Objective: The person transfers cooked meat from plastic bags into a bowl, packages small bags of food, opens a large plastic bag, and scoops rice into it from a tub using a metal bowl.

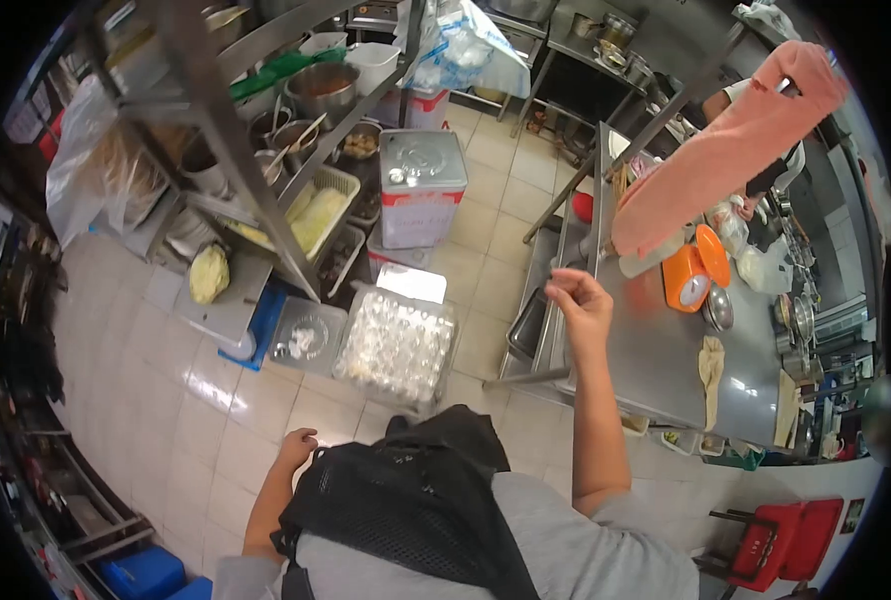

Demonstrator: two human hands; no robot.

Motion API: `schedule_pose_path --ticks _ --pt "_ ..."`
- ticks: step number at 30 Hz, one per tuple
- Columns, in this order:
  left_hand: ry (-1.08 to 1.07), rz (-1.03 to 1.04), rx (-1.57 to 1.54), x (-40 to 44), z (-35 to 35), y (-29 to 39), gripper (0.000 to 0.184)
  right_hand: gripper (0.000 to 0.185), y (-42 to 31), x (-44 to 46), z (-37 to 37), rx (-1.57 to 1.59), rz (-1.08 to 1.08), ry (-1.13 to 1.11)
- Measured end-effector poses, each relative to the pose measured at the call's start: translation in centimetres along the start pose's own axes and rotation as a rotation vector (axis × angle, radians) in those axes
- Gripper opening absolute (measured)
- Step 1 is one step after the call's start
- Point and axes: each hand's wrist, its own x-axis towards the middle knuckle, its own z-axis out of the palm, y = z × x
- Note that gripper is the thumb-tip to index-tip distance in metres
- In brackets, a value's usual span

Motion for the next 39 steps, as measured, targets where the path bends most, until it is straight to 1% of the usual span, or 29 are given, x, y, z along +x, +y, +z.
schedule_pose_path --ticks 2,3,6,8,10,12,14,16,18,20,21,24,25,28,29,32,33,36,37,39 --pt "0.072 -0.03 -0.108 1.3 -3.0 5.0 0.033 0.018 1.9 6.6 0.8 0.071 0.0 -0.036" --pt "0.135 -0.067 -0.15 2.0 -3.6 5.8 0.032 0.017 2.8 10.0 1.0 0.051 -0.06 -0.088" --pt "0.33 -0.222 -0.232 0.2 -4.1 9.1 0.029 0.023 7.4 21.9 2.2 -0.028 -0.101 -0.155" --pt "0.416 -0.22 -0.257 -2.5 -2.0 6.6 0.027 0.025 12.0 30.9 3.5 -0.014 -0.101 -0.135" --pt "0.481 -0.401 -0.032 -7.1 1.4 7.3 0.028 0.031 17.4 39.9 4.6 0.002 -0.027 -0.092" --pt "0.442 -0.563 0.006 -9.6 4.4 9.9 0.028 0.04 22.4 48.7 5.1 -0.117 -0.091 -0.071" --pt "0.368 -0.69 -0.051 -11.1 7.6 13.0 0.028 0.049 26.0 56.2 5.7 -0.357 -0.27 0.029" --pt "0.315 -0.766 -0.122 -12.0 9.9 15.6 0.028 0.055 27.2 61.6 6.7 -0.439 -0.269 0.157" --pt "0.304 -0.795 -0.174 -12.0 10.9 18.5 0.029 0.053 26.7 65.0 7.5 -0.515 -0.246 0.203" --pt "0.31 -0.809 -0.208 -12.0 11.4 20.5 0.029 0.043 27.2 68.3 7.7 -0.411 -0.186 0.118" --pt "0.312 -0.808 -0.218 -12.0 11.6 21.1 0.029 0.031 26.6 68.9 8.1 -0.495 -0.18 0.16" --pt "0.319 -0.804 -0.242 -12.0 11.7 22.3 0.029 0.023 25.6 68.5 9.4 -0.353 -0.234 0.289" --pt "0.322 -0.798 -0.245 -12.0 11.7 22.6 0.029 0.021 24.4 67.6 9.4 -0.405 -0.219 0.291" --pt "0.328 -0.783 -0.255 -12.5 12.1 22.6 0.03 0.025 23.5 65.6 8.7 -0.284 -0.126 0.238" --pt "0.327 -0.774 -0.257 -12.8 12.3 22.5 0.03 0.026 23.3 64.7 8.4 -0.184 -0.124 0.239" --pt "0.329 -0.751 -0.266 -14.0 12.9 21.8 0.03 0.033 20.7 61.8 7.7 -0.353 -0.099 0.256" --pt "0.328 -0.743 -0.271 -14.4 13.2 21.3 0.03 0.041 19.0 60.3 7.4 -0.399 -0.13 0.206" --pt "0.332 -0.703 -0.291 -16.1 14.3 19.6 0.031 0.047 15.0 55.8 7.2 -0.302 -0.263 0.141" --pt "0.337 -0.688 -0.296 -16.8 14.6 18.9 0.031 0.048 12.8 53.5 7.5 -0.29 -0.327 0.161" --pt "0.368 -0.651 -0.312 -18.5 15.8 17.3 0.031 0.042 12.3 52.8 7.2 -0.291 -0.381 0.174"
